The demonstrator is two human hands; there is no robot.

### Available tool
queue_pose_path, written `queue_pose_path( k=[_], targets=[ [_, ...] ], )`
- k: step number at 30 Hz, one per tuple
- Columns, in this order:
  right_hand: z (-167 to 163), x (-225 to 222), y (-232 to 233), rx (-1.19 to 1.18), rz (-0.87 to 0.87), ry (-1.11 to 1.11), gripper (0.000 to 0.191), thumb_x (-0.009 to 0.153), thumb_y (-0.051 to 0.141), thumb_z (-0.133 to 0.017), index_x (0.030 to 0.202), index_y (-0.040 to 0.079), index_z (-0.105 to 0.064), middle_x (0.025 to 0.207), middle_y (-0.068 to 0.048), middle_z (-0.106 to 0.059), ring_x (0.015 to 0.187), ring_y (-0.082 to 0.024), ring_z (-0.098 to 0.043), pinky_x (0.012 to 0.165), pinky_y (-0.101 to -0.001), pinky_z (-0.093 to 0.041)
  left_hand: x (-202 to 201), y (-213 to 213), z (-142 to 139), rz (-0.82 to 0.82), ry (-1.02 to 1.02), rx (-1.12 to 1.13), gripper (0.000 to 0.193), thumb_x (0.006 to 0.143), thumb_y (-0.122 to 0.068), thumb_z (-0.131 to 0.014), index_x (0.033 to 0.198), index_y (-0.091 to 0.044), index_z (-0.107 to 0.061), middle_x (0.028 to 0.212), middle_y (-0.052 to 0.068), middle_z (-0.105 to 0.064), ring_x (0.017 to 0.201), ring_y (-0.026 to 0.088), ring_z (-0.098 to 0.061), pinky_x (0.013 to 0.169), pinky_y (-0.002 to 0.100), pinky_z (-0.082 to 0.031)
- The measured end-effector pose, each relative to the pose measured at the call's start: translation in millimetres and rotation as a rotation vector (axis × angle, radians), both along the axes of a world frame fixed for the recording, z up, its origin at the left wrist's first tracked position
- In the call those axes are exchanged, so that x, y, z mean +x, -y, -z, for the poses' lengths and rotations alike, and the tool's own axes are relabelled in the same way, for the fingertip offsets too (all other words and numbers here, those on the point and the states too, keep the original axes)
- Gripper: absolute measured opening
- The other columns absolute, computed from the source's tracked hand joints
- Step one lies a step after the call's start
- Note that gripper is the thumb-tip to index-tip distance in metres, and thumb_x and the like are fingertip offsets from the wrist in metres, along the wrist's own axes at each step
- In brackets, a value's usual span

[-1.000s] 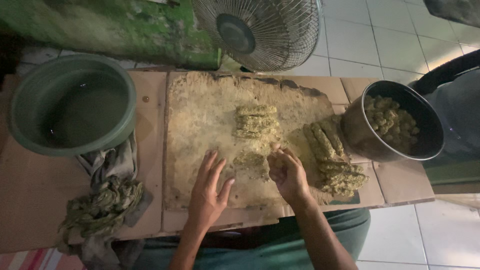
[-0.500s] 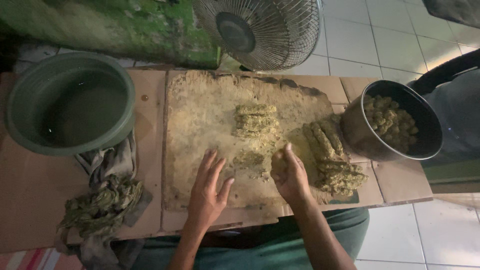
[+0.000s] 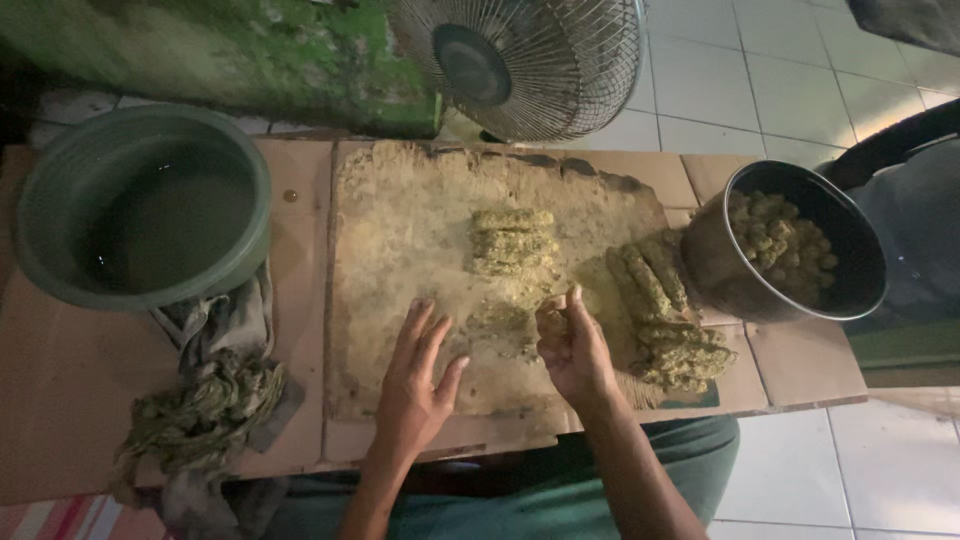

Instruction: The person shapes a greenish dough-like mixture into small cylindrical pieces on a cardboard surface. They repeatedly take portions of the mixture, roll them into logs, and place them in a metal pot. The person occasionally dips their hand into a green basin of water to moisten it before continuing to shape the mixture.

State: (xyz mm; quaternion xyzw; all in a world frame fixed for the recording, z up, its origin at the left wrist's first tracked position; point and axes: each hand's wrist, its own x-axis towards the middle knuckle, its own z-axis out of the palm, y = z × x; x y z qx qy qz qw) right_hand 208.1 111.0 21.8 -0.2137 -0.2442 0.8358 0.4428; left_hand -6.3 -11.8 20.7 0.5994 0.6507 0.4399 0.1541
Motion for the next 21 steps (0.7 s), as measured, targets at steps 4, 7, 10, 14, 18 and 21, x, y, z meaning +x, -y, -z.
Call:
queue_pose_path(
  k=[4,7,10,14,18,21],
  targets=[
    [-5,-9,3,0.025,0.106,0.335,0.015,0.106,0.02,-0.057,0.111,0.008,-0.065,0.093,0.001,-0.063,0.06,-0.003,-0.039,0.049,-0.0202,-0.032,0,0,1,0.0,-0.004,-0.012,0.053,0.097,-0.023,-0.07,0.145,-0.008,-0.053,0.161,0.017,-0.037,0.151,0.036,-0.035,0.113,0.05,-0.048],
    [-10,-9,3,-0.076,0.126,0.376,0.035,0.102,0.035,-0.048,0.108,0.009,-0.07,0.086,-0.001,-0.065,0.053,-0.004,-0.038,0.043,-0.0207,-0.032,0,-1,2,-0.001,-0.001,-0.006,0.054,0.096,-0.023,-0.07,0.145,-0.007,-0.053,0.161,0.018,-0.038,0.151,0.037,-0.035,0.115,0.051,-0.047],
    [-7,-7,3,-0.088,0.096,0.289,0.037,0.105,0.041,-0.046,0.097,0.011,-0.065,0.076,0.0,-0.056,0.051,-0.006,-0.034,0.043,-0.0226,-0.031,0,-1,3,-0.006,-0.017,0.01,0.054,0.096,-0.024,-0.071,0.144,-0.007,-0.053,0.161,0.018,-0.039,0.151,0.037,-0.036,0.115,0.051,-0.046],
    [2,-7,3,0.034,0.126,0.185,0.047,0.116,0.042,-0.048,0.078,0.015,-0.048,0.067,0.005,-0.038,0.052,-0.008,-0.031,0.043,-0.0254,-0.029,0,-1,2,-0.007,-0.009,0.031,0.053,0.096,-0.023,-0.07,0.144,-0.007,-0.053,0.161,0.018,-0.04,0.152,0.037,-0.036,0.116,0.051,-0.046],
    [1,-5,0,0.044,0.147,0.205,0.049,0.111,0.045,-0.047,0.072,0.016,-0.045,0.061,0.004,-0.034,0.049,-0.009,-0.029,0.04,-0.0284,-0.027,0,-1,0,-0.009,0.006,0.03,0.056,0.095,-0.023,-0.071,0.145,-0.007,-0.053,0.161,0.018,-0.039,0.151,0.037,-0.036,0.115,0.051,-0.046],
    [-9,0,-2,-0.075,0.107,0.518,0.017,0.098,0.013,-0.048,0.083,0.015,-0.057,0.077,0.002,-0.056,0.052,-0.008,-0.027,0.048,-0.026,-0.026,0,-1,-1,-0.004,-0.014,0.021,0.055,0.096,-0.023,-0.071,0.145,-0.007,-0.053,0.161,0.018,-0.039,0.151,0.038,-0.036,0.115,0.052,-0.046]
  ],
)
